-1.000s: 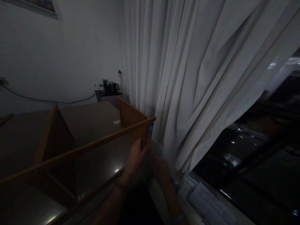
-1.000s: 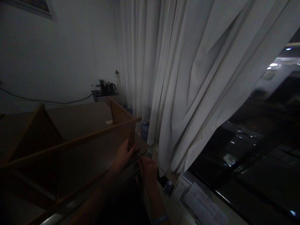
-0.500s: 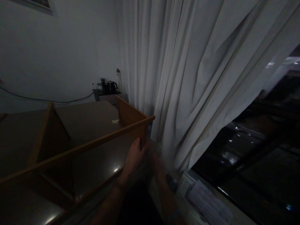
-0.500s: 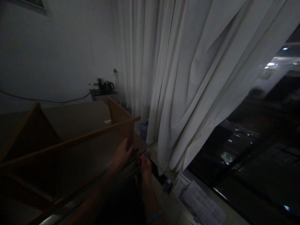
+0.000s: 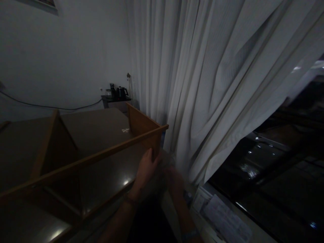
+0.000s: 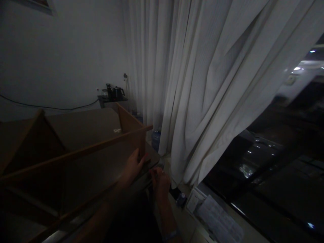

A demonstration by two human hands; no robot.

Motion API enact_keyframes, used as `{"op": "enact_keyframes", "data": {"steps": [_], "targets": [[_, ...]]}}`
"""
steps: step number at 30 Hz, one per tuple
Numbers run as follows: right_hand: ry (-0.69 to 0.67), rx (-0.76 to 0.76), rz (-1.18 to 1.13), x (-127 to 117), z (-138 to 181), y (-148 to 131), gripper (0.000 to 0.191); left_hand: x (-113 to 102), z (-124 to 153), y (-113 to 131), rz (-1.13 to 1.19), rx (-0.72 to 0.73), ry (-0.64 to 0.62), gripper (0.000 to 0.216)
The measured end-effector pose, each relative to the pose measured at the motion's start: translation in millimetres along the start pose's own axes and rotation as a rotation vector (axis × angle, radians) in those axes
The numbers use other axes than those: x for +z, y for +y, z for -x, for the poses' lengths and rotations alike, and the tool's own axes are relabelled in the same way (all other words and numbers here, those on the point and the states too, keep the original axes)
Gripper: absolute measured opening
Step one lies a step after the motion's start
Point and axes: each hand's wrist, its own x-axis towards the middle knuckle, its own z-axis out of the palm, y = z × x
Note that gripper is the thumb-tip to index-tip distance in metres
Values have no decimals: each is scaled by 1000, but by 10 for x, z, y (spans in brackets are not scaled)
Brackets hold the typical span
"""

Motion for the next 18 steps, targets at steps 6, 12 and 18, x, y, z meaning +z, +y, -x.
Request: {"op": "enact_keyframes", "data": {"steps": [6, 12, 18], "targets": [[32, -52, 85, 20, 11, -23, 35, -21, 8, 18, 18, -11, -19, 57], [1, 39, 2, 117, 17, -57, 49, -8, 3, 8, 15, -9, -22, 56], [-89, 297, -708, 234, 9, -210, 65, -11, -1, 9, 8, -27, -32, 60]]}}
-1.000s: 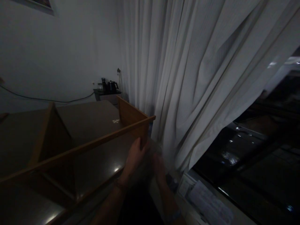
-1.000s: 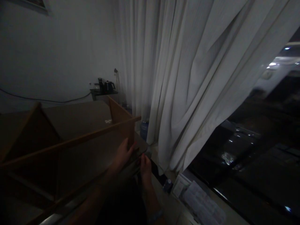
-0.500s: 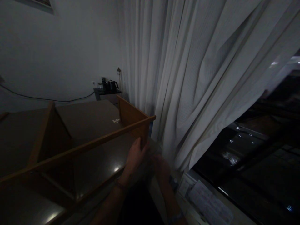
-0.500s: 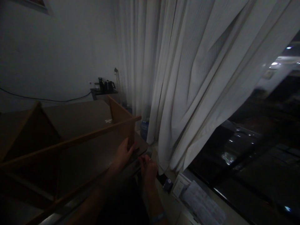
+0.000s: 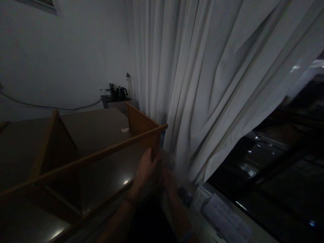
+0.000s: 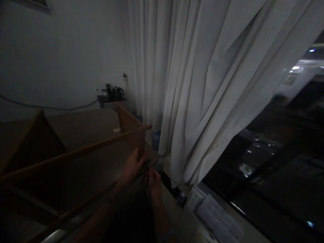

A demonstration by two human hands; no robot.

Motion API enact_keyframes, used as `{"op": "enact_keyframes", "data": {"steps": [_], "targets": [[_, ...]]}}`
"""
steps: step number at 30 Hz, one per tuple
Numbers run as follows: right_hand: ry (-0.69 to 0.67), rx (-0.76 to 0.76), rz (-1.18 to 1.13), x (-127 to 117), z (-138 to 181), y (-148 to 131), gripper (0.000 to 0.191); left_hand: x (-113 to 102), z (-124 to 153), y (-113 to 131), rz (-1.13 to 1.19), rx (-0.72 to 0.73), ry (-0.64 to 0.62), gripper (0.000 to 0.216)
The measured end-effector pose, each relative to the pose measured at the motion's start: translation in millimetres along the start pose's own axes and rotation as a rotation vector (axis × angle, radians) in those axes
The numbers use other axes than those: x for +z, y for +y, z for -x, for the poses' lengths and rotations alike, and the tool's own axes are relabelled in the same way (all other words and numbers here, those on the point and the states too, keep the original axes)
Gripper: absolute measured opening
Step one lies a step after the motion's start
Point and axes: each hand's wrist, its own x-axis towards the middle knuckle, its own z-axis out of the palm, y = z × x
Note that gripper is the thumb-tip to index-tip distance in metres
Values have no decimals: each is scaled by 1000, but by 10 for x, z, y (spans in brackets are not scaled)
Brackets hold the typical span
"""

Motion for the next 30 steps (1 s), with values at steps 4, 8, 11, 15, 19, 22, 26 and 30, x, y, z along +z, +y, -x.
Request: {"op": "enact_keyframes", "data": {"steps": [4, 8, 11, 15, 19, 22, 26, 30], "targets": [[-28, 16, -87, 3, 1, -33, 68, -7, 0, 8, 24, 30, 9, 55], [-36, -85, 74, -79, 12, -22, 66, 5, 1, -2, 32, 23, 13, 56], [27, -180, 361, -177, 25, -14, 52, 13, 0, -15, 35, 28, 2, 56], [53, -361, 729, -281, 43, -27, 34, 20, -7, -26, 32, 27, -2, 55], [30, -453, 883, -293, 31, -45, 28, 28, -12, -26, 27, 18, 10, 57], [16, -475, 910, -274, 13, -55, 26, 31, -10, -21, 29, 29, 10, 55], [21, -489, 896, -249, 28, -64, 26, 44, -4, -27, 0, 2, 19, 59], [80, -476, 884, -202, 45, -62, 32, 60, -4, -49, 12, 15, 24, 58]]}}
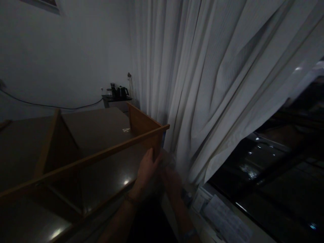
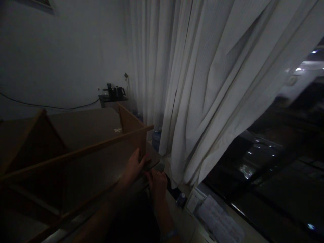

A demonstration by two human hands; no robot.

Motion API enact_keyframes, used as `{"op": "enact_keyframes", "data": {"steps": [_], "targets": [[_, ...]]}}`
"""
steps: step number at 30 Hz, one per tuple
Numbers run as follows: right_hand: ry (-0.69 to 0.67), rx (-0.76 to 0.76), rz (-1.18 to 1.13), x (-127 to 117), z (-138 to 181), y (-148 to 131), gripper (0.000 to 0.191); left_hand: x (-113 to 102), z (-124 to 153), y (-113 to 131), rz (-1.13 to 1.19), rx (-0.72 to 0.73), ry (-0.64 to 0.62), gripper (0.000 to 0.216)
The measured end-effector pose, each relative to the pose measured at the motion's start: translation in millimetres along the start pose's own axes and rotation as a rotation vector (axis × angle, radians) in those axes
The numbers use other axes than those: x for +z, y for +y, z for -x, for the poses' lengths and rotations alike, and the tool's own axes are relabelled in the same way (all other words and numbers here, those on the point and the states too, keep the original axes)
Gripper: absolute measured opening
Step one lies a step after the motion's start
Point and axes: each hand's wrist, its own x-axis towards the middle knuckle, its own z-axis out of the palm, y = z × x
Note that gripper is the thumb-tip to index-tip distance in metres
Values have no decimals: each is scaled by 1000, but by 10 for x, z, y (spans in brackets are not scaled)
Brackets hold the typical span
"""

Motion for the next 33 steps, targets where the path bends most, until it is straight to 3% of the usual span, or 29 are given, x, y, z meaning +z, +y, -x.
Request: {"op": "enact_keyframes", "data": {"steps": [5, 11, 15, 21, 25, 33], "targets": [[51, 161, -94, 86, -90, -35, 52, -9, -5, 1, 8, -3, 8, 56], [51, 476, -717, 146, -131, -116, 67, -47, 4, 57, 15, -24, -15, 58], [30, 564, -948, 177, -109, -137, 67, -66, 13, 71, 17, -13, -15, 59], [-37, 598, -1021, 186, -71, -91, 70, -64, 9, 65, -4, -7, -23, 60], [-143, 712, -1200, 186, -23, -32, 71, -48, 13, 57, -9, -13, -20, 59], [-511, 818, -1985, 218, -46, 26, 41, -75, 7, 90, 0, -7, -18, 56]]}}
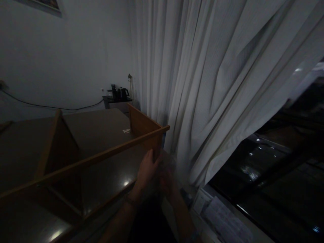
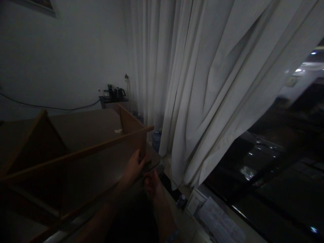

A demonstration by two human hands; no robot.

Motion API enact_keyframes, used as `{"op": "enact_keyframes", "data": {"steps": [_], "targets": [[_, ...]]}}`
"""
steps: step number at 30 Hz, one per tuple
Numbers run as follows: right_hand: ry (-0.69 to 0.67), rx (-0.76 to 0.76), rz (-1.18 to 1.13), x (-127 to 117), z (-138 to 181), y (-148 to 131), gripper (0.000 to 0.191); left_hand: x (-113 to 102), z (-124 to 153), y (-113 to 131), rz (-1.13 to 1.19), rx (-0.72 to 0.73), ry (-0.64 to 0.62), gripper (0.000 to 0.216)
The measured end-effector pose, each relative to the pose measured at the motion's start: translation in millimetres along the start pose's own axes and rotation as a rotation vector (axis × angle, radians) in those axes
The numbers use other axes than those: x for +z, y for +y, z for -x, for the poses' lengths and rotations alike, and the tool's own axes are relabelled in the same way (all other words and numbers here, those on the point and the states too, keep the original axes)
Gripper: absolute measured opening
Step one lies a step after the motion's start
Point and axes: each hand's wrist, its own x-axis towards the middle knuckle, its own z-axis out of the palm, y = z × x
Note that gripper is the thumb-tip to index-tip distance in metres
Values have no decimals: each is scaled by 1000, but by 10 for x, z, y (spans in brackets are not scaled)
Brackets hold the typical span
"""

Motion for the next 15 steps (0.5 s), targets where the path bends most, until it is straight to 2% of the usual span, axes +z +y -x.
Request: {"op": "enact_keyframes", "data": {"steps": [2, 4, 7, 9, 13, 15], "targets": [[-77, 34, -153, 52, 22, -44, 36, -4, -2, 0, -2, 11, -4, 54], [-129, -7, -276, 111, 51, -98, 36, 1, -4, -9, -11, 13, 3, 53], [-153, -110, -286, 173, 62, -156, 39, 11, -7, -26, -22, 20, 15, 53], [-116, -180, -115, 181, 31, -154, 39, 13, -10, -31, -24, 28, 21, 52], [85, -282, 426, 120, -49, -64, 39, 16, -13, -40, -14, 48, 21, 50], [152, -314, 547, 72, -50, -20, 40, 23, -13, -51, -18, 46, 14, 52]]}}
